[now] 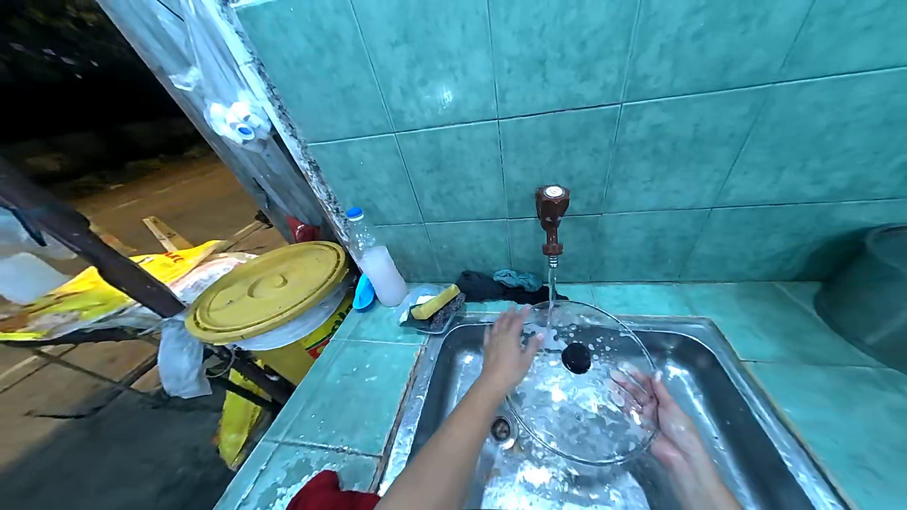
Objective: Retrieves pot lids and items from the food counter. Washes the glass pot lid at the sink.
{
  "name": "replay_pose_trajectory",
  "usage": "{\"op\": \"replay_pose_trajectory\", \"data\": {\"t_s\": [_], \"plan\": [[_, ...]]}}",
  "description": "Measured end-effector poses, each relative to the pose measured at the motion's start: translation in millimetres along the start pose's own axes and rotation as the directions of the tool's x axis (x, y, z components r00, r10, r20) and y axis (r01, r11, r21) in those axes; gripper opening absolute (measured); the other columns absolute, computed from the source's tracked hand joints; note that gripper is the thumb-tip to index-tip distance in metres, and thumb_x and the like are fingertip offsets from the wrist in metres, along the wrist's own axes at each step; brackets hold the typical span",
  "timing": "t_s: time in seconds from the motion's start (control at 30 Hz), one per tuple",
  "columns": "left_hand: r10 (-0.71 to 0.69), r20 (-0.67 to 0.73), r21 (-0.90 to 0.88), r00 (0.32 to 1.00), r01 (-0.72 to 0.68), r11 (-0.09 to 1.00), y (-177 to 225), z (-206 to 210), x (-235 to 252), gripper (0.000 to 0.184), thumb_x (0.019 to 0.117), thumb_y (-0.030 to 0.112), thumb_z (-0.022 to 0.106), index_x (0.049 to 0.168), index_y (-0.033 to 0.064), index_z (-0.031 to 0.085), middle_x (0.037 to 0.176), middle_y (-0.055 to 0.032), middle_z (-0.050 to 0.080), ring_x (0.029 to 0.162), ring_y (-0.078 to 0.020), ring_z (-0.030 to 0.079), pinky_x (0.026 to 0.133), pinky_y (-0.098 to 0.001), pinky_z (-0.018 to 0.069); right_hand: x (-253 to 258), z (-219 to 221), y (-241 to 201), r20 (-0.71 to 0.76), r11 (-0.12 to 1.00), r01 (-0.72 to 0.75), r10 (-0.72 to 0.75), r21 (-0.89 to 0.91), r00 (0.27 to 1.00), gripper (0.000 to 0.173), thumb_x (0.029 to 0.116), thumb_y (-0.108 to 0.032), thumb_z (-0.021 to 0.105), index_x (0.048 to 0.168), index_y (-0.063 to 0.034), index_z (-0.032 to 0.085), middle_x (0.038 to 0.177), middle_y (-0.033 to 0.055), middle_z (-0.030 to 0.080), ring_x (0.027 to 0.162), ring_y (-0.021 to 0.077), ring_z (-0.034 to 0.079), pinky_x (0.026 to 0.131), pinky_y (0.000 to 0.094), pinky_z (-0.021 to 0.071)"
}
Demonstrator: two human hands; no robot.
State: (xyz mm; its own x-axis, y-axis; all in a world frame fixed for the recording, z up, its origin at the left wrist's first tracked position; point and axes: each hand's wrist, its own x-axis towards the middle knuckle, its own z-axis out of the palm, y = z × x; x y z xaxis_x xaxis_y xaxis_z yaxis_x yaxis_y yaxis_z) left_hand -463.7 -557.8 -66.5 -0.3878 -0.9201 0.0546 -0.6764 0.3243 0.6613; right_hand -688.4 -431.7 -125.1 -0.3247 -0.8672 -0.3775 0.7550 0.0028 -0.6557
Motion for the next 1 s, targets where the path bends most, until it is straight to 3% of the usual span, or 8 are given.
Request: {"op": "replay_pose_trajectory", "data": {"t_s": [0.1,0.2,0.3,0.37,0.43,0.6,0.9,1.0], "plan": [[-0.315,0.150,-0.573,0.937,0.342,0.745,-6.1,-11.7,-9.4,0.061,0.1052,0.025,0.059,0.159,0.0122,0.033,0.149,-0.0152,0.052,0.118,-0.0241,0.064,0.093,-0.0397,0.0559,5.1,-1.6,0.5,-0.071,0.995,-0.039,0.032,-0.096,0.997,0.053,0.1137,-0.039,0.024,0.113,-0.0022,0.062,0.085,0.0053,0.075,0.070,0.0124,0.073,0.063,0.0254,0.0603],[-0.319,0.287,-0.870,0.903,0.385,0.307,-3.1,-15.1,-26.8,0.041,0.1138,0.028,0.031,0.149,0.0093,0.042,0.114,-0.0183,0.071,0.081,-0.0278,0.075,0.068,-0.0371,0.0619,21.4,9.0,6.4,-0.178,0.872,0.016,-0.118,-0.489,0.977,0.038,0.1131,-0.028,0.037,0.105,-0.0004,0.063,0.070,0.0021,0.064,0.054,0.0070,0.059,0.051,0.0215,0.0490],[-0.355,0.156,-0.955,0.922,0.233,0.184,-6.5,-8.1,-43.1,0.043,0.1141,0.026,0.028,0.148,0.0052,0.044,0.104,-0.0196,0.073,0.073,-0.0268,0.075,0.060,-0.0359,0.0627,37.9,23.8,5.4,0.014,0.333,0.134,-0.339,-0.933,0.941,0.038,0.1103,-0.023,0.046,0.131,0.0060,0.059,0.108,0.0221,0.069,0.097,0.0307,0.070,0.089,0.0468,0.0567],[-0.409,0.087,-0.976,0.908,0.160,0.149,-14.2,-2.3,-48.1,0.043,0.1143,0.026,0.028,0.149,0.0050,0.043,0.106,-0.0202,0.073,0.075,-0.0271,0.075,0.062,-0.0363,0.0628,39.9,47.0,0.5,0.171,0.067,0.205,-0.337,-0.976,0.926,0.046,0.1083,-0.026,0.047,0.143,0.0035,0.053,0.141,0.0299,0.055,0.133,0.0451,0.052,0.112,0.0591,0.0397],[-0.465,0.072,-0.988,0.883,0.129,0.091,-23.3,5.3,-51.7,0.044,0.1143,0.027,0.028,0.150,0.0056,0.042,0.112,-0.0217,0.070,0.081,-0.0302,0.074,0.067,-0.0394,0.0630,38.0,77.3,0.6,0.309,-0.058,0.306,-0.294,-0.950,0.904,0.044,0.1070,-0.027,0.050,0.140,0.0015,0.058,0.147,0.0301,0.049,0.141,0.0475,0.042,0.117,0.0617,0.0319],[-0.499,0.121,-0.993,0.858,0.109,-0.054,-24.0,21.6,-58.5,0.044,0.1144,0.030,0.025,0.151,0.0086,0.039,0.113,-0.0185,0.072,0.078,-0.0272,0.075,0.063,-0.0355,0.0625,44.9,139.9,17.9,0.494,-0.026,0.496,-0.142,-0.868,0.858,0.033,0.1081,-0.022,0.050,0.114,0.0034,0.070,0.116,0.0219,0.068,0.113,0.0352,0.065,0.104,0.0510,0.0484],[-0.521,0.129,-0.987,0.844,0.057,-0.151,-19.8,18.6,-57.4,0.045,0.1139,0.034,0.026,0.149,0.0096,0.041,0.108,-0.0176,0.073,0.073,-0.0249,0.074,0.060,-0.0334,0.0613,48.0,162.4,7.9,0.455,0.027,0.465,-0.160,-0.885,0.876,0.030,0.1080,-0.026,0.053,0.111,-0.0002,0.069,0.096,0.0191,0.069,0.092,0.0335,0.067,0.088,0.0538,0.0524],[-0.527,0.132,-0.985,0.839,0.052,-0.165,-17.0,18.4,-54.8,0.045,0.1137,0.034,0.028,0.148,0.0090,0.043,0.104,-0.0181,0.073,0.072,-0.0253,0.074,0.060,-0.0345,0.0614,44.5,154.1,3.0,0.554,-0.094,0.547,-0.093,-0.832,0.827,0.030,0.1042,-0.029,0.060,0.112,-0.0019,0.071,0.104,0.0163,0.071,0.100,0.0310,0.069,0.095,0.0520,0.0533]]}}
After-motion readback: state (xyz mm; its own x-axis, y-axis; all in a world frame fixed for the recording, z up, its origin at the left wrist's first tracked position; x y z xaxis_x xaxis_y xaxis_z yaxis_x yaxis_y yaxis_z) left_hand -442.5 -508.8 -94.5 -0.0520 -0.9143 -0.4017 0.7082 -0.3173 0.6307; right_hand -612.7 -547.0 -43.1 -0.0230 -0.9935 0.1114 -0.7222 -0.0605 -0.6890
